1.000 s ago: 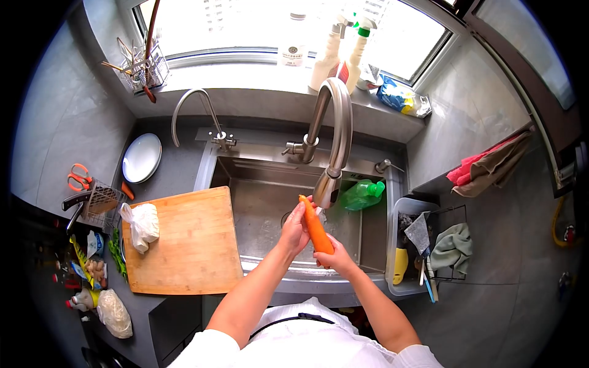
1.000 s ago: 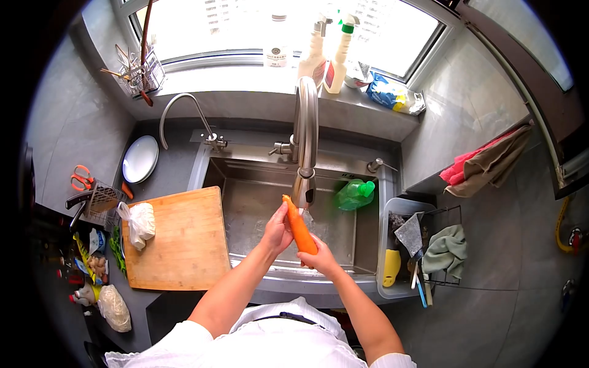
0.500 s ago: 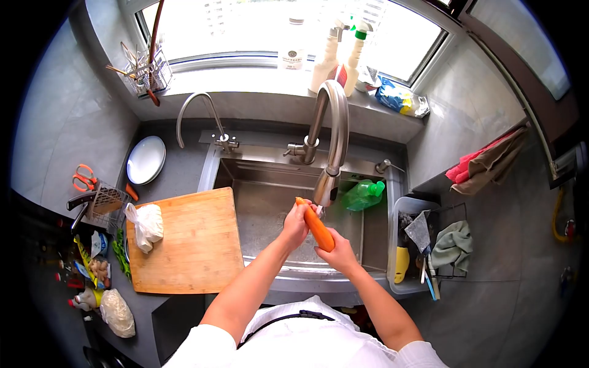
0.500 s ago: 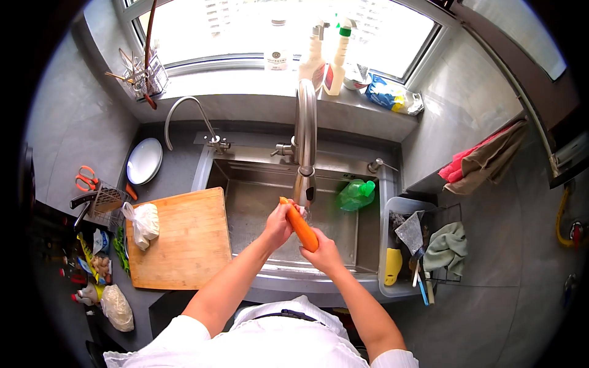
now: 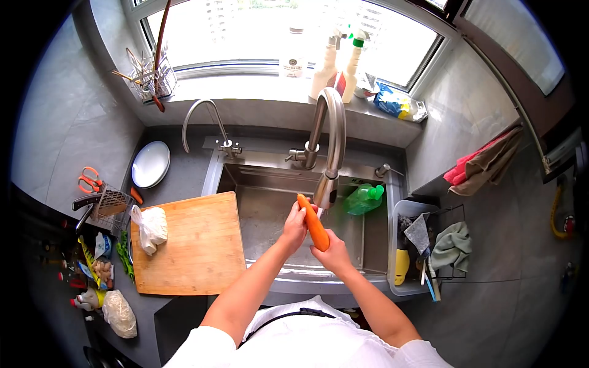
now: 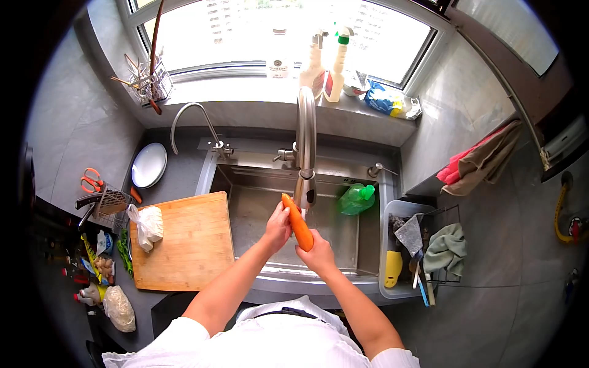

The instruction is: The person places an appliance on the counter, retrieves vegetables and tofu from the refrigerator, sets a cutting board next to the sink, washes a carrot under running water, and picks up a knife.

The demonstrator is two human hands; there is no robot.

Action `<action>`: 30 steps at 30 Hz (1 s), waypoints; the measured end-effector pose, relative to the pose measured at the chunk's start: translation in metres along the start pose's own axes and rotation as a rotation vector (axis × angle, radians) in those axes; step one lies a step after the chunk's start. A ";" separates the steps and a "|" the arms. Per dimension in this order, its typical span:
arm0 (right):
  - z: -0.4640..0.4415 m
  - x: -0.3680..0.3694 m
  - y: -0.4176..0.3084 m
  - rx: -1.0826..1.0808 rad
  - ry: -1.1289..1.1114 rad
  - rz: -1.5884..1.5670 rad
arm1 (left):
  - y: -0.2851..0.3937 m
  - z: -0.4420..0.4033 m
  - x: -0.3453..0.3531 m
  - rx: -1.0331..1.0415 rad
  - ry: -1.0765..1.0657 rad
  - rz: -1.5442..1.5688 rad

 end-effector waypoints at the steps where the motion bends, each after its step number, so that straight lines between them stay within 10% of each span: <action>1: 0.000 0.001 0.002 -0.002 0.012 -0.015 | 0.000 0.000 0.001 0.005 -0.019 0.011; 30: -0.012 -0.019 -0.018 -0.282 0.050 0.155 | 0.000 -0.011 0.011 -0.015 -0.013 0.194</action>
Point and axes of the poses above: each hand's wrist, its own z-axis away from the middle knuckle, its own x-axis out of the palm, y = z × x, the point moved 1 cm from there along -z, towards the middle knuckle, and after that the axes turned 13 degrees about -x, right-handed, at the moved point
